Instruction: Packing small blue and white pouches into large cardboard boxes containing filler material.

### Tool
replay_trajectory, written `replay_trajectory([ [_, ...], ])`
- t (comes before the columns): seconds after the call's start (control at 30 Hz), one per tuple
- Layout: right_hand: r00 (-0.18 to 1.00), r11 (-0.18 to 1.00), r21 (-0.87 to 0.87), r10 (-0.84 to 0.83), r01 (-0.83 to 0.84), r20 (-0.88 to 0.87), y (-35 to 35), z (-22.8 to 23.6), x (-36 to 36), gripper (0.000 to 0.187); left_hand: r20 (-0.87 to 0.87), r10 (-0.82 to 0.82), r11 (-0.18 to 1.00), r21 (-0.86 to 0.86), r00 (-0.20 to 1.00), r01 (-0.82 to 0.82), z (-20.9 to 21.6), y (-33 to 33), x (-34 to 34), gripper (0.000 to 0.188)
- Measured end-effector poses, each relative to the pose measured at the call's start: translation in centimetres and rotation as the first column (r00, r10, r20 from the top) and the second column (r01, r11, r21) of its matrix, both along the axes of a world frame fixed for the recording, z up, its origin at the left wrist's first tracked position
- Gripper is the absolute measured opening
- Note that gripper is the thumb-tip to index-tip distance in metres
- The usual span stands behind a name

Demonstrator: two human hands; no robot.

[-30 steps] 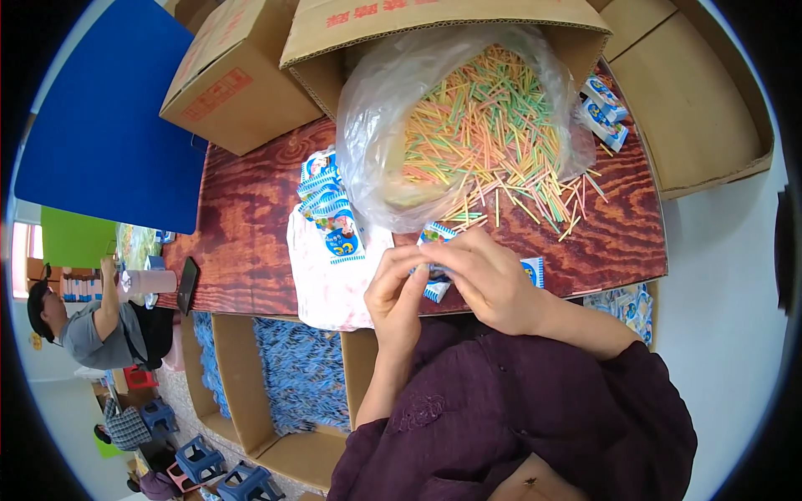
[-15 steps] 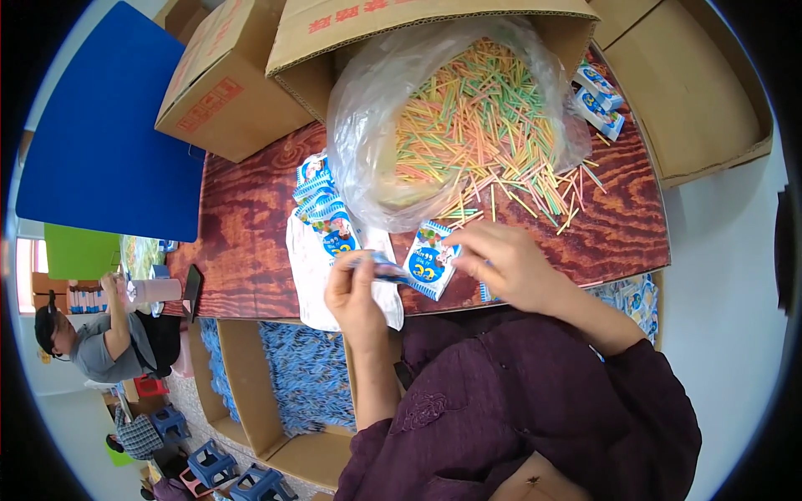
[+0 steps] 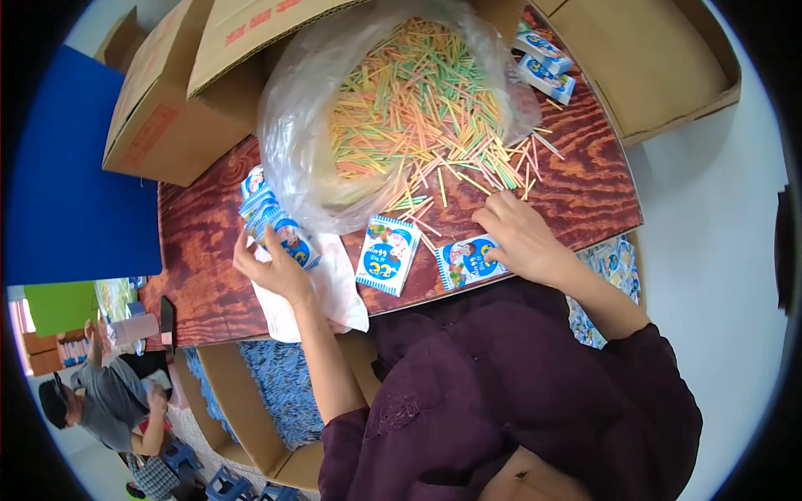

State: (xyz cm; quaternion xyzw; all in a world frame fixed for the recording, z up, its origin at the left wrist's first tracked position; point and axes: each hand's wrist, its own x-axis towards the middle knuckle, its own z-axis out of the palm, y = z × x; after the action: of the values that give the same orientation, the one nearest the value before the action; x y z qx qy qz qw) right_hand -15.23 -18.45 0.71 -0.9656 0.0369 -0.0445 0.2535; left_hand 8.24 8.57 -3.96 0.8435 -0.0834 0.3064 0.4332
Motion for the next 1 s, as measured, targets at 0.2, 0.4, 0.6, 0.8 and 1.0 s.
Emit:
replay_trajectory([
  [0.2,0.996,0.982,0.189,0.035,-0.018,-0.086,-1.0,-1.2,-0.2,0.016,-0.044,-0.316,0.948,0.026,0.948,0.317,5.3,-4.2,-8.5,0.030],
  [0.4,0.990,0.954,0.286,0.056,-0.091,0.127,-0.7,2.1,2.3,0.010,-0.251,-0.790,0.493,0.282,0.559,0.823,4.9,-10.0,-13.1,0.026],
  [0.6,0.992,0.830,0.556,-0.107,0.054,0.065,0.0,-0.2,3.0,0.016,-0.314,-0.762,0.573,0.081,0.566,0.816,3.7,-10.0,-12.6,0.014],
  [0.8,0.986,0.873,0.487,-0.048,-0.037,0.162,0.0,-1.1,4.0,0.019,-0.452,-0.735,0.596,-0.074,0.505,0.800,4.1,-8.7,-11.9,0.003],
  [1.0,0.968,0.257,0.953,-0.228,0.158,-0.099,-1.0,-0.2,4.4,0.009,-0.323,-0.921,0.384,-0.850,0.217,0.362,2.6,-7.5,-10.5,0.035],
])
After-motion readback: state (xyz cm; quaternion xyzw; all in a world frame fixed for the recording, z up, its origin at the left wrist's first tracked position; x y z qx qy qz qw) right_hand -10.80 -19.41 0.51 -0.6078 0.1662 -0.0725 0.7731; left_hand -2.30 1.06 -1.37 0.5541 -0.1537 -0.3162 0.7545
